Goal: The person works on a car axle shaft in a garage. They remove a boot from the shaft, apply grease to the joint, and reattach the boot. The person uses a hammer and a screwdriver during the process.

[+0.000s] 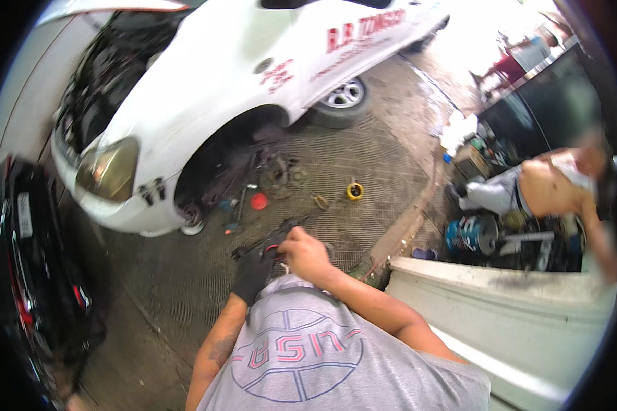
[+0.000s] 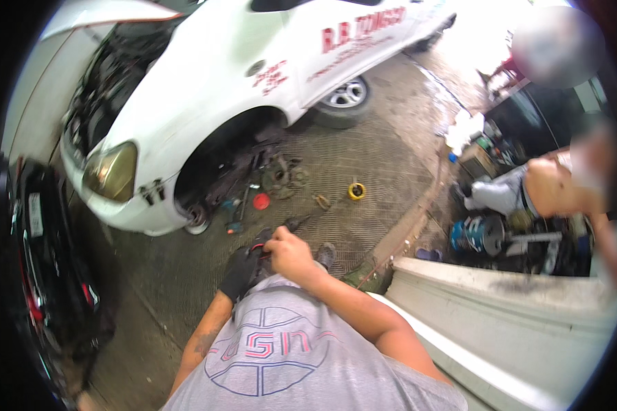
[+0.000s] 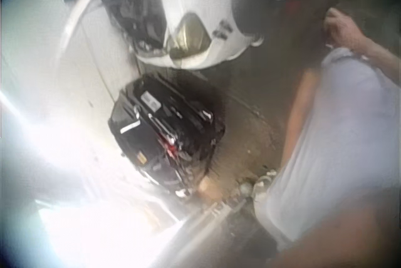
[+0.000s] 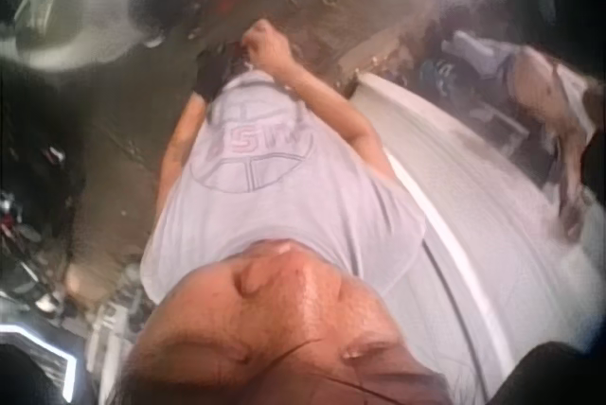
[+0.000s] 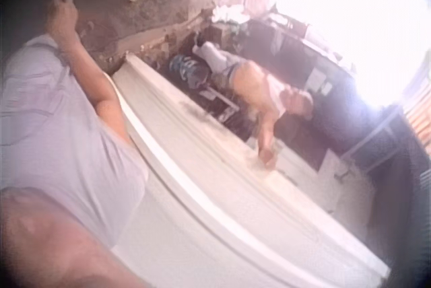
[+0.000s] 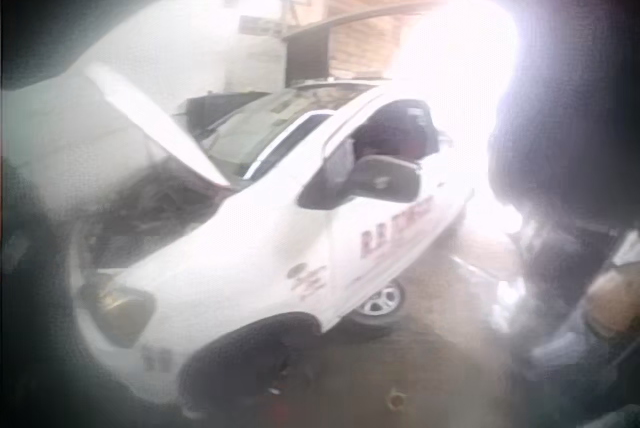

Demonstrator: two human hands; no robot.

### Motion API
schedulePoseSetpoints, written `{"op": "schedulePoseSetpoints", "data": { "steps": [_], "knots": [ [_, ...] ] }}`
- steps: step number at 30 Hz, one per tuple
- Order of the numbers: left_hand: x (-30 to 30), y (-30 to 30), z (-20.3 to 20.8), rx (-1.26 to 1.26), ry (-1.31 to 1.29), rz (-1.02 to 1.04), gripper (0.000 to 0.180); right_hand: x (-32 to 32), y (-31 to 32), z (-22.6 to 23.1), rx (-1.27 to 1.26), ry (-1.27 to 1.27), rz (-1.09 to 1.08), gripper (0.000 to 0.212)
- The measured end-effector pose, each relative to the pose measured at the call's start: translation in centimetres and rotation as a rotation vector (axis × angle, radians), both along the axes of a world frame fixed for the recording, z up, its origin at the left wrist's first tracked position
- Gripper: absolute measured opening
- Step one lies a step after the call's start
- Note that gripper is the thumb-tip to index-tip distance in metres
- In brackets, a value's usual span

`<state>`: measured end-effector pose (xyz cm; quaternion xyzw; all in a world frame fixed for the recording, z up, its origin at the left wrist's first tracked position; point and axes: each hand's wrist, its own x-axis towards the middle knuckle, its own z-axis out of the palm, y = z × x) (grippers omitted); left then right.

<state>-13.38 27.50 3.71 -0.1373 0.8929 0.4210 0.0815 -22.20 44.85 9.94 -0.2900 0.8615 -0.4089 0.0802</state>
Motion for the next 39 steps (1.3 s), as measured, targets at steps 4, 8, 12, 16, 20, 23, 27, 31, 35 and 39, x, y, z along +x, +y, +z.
{"op": "schedulePoseSetpoints", "data": {
  "steps": [4,8,12,16,20,23,27,31,35,39],
  "knots": [
    [-2.2,1.5,5.7,-0.265,-0.036,-0.114,0.042,-1.6,-1.5,-1.5,0.318,-0.180,0.079,0.019],
    [-3.1,1.7,4.3,-0.374,-0.075,-0.287,0.038,-6.7,-2.4,-8.7,-0.100,-1.012,-0.301,0.014],
    [-3.8,-4.4,-4.9,-0.347,0.178,-0.671,0.027,-7.4,-7.1,-8.4,-0.683,-1.270,-0.673,0.025],
    [-7.3,-1.0,2.1,-0.305,-0.103,-0.451,0.022,-8.2,-7.8,-10.1,-0.747,-1.257,-0.762,0.045],
    [-8.9,-0.8,0.8,-0.454,0.075,-0.679,0.026,-9.9,-8.3,-13.3,-0.534,-1.398,-0.833,0.063],
    [-8.7,1.0,2.2,-0.380,0.060,-0.556,0.033,-9.6,-7.6,-14.8,-0.729,-1.324,-0.898,0.038],
    [-7.8,2.2,2.8,-0.259,0.048,-0.233,0.043,-8.8,-4.7,-11.0,-1.168,-1.288,-0.705,0.010],
    [-7.0,1.8,2.0,-0.103,-0.003,-0.097,0.045,-8.4,-3.3,-10.8,-1.059,-1.242,-0.618,0.009],
    [-6.5,2.8,1.7,-0.265,0.238,-0.414,0.041,-7.8,-3.2,-18.0,-0.562,-1.072,-0.934,0.008],
    [-5.5,5.0,3.3,-0.366,-0.032,-0.567,0.042,-6.8,-4.7,-20.0,-0.535,-0.982,-1.280,0.008]
  ]
}}
